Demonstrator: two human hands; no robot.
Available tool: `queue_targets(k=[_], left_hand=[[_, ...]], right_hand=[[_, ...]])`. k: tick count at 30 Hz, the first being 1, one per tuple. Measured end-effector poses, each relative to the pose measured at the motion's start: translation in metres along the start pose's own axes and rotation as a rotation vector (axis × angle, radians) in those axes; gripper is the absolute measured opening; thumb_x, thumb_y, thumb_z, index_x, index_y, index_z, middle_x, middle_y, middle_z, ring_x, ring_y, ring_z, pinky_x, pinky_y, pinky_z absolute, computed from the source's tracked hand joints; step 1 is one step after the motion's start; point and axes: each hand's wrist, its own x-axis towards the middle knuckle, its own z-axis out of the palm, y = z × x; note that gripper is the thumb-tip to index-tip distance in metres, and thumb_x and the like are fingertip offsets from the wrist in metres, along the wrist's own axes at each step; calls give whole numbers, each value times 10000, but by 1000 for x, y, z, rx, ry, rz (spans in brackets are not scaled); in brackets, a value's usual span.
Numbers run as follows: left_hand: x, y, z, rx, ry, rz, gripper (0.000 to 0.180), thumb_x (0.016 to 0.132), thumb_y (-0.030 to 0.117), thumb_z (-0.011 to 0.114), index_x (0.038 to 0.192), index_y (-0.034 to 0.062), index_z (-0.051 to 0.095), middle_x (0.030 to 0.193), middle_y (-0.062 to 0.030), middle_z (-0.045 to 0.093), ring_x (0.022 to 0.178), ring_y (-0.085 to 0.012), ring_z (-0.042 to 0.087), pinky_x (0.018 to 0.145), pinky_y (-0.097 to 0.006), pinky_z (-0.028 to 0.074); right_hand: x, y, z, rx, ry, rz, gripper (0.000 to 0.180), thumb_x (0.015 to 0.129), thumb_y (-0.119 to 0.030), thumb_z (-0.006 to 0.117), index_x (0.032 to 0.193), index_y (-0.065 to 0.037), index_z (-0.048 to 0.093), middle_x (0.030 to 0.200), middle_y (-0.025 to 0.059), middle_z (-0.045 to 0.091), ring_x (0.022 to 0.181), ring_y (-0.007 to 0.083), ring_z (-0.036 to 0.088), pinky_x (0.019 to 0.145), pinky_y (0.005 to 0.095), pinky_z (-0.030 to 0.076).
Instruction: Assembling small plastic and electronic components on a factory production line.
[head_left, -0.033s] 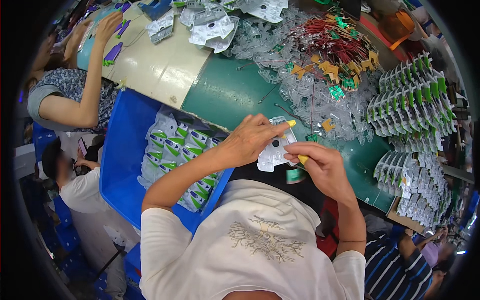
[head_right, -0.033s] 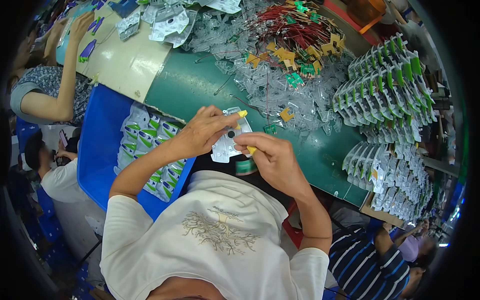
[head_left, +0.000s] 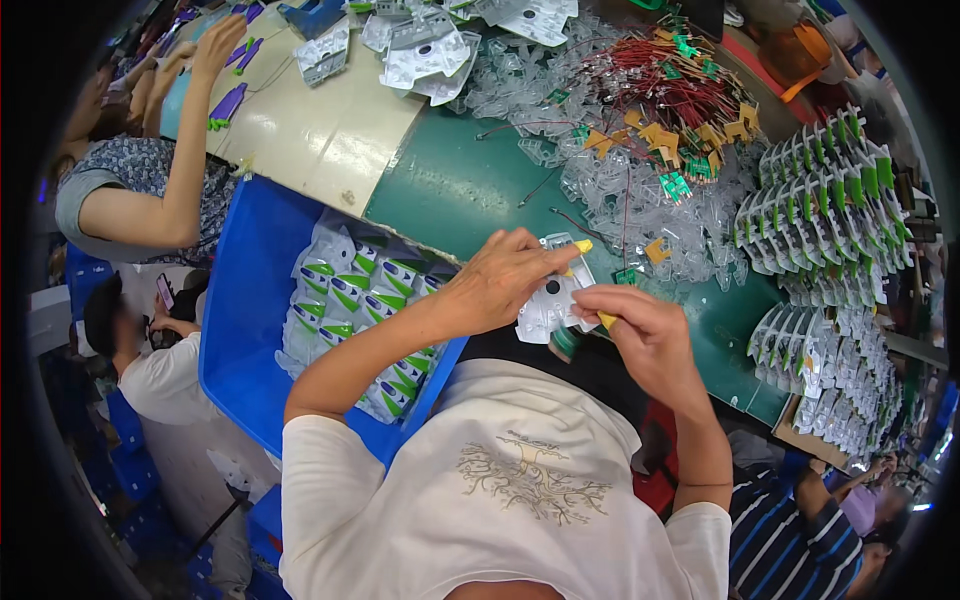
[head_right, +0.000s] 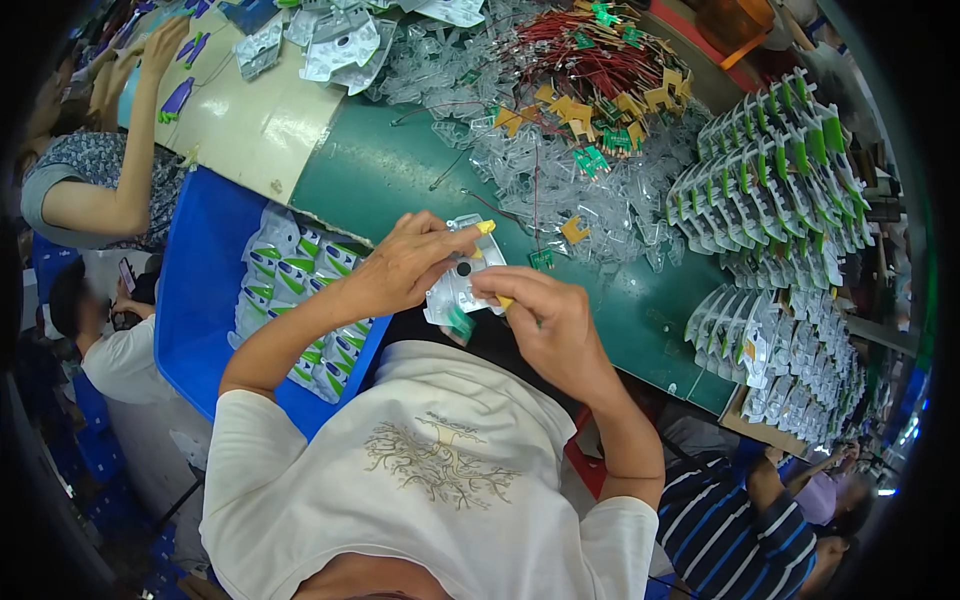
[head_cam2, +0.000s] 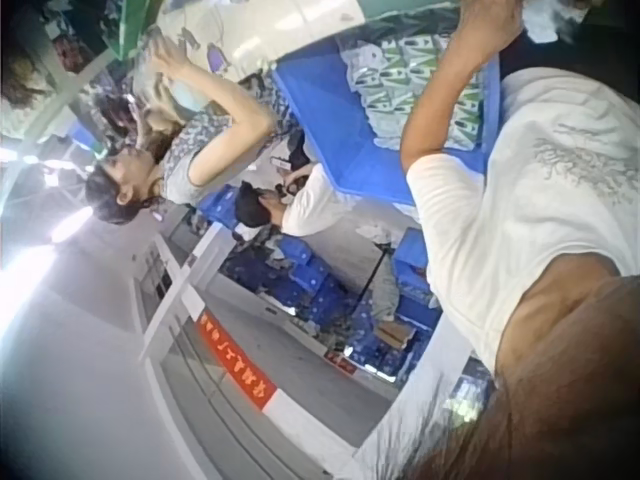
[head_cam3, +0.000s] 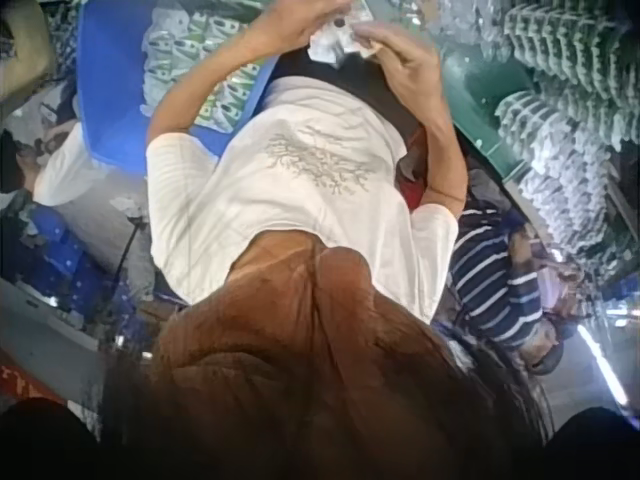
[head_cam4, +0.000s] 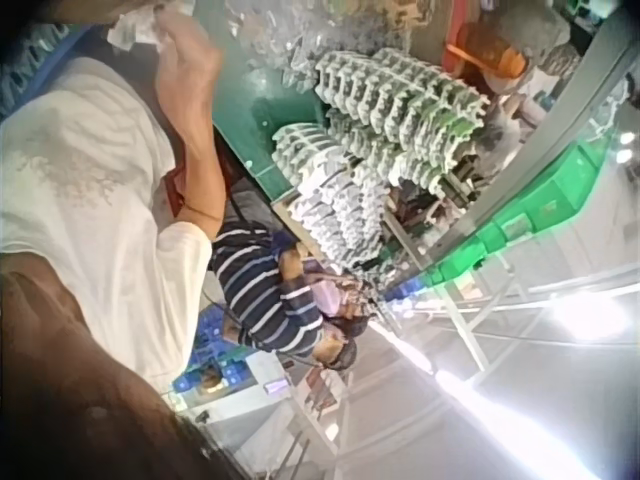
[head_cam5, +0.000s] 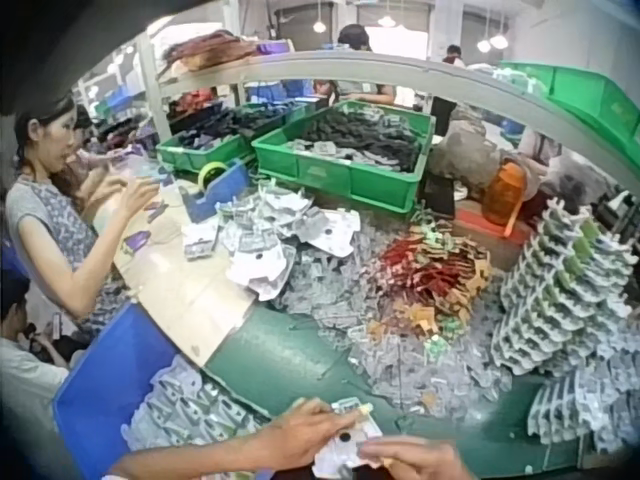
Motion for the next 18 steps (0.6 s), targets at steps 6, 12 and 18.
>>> queue_targets(k=[6,12,18], left_hand=[[-1,2,10,-31,88,-28,598,818,-48,642,1393,45,509,1110,-45,709,936,-272,558,880,-389,416],[-4,-3,6,-170,108,-10,587,841,-47,619,1405,39,480,1135,-61,700,979,-270,553,916,-390,402],[-7,-3,3,-177,70,-35,567,856,-74,577,1403,42,480,1156,-69,689,1011,-280,542,950,-408,394]], right_hand=[[-19,25,38,-606,147,-296,250,771,68,671,1015,17,694,947,133,680,812,292,684,674,367,559],[-21,29,36,-499,164,-247,319,688,73,706,992,-19,695,958,101,671,749,241,672,616,334,543],[-27,28,22,-470,329,-109,271,748,86,688,1002,-6,678,846,88,661,530,134,545,499,258,468]])
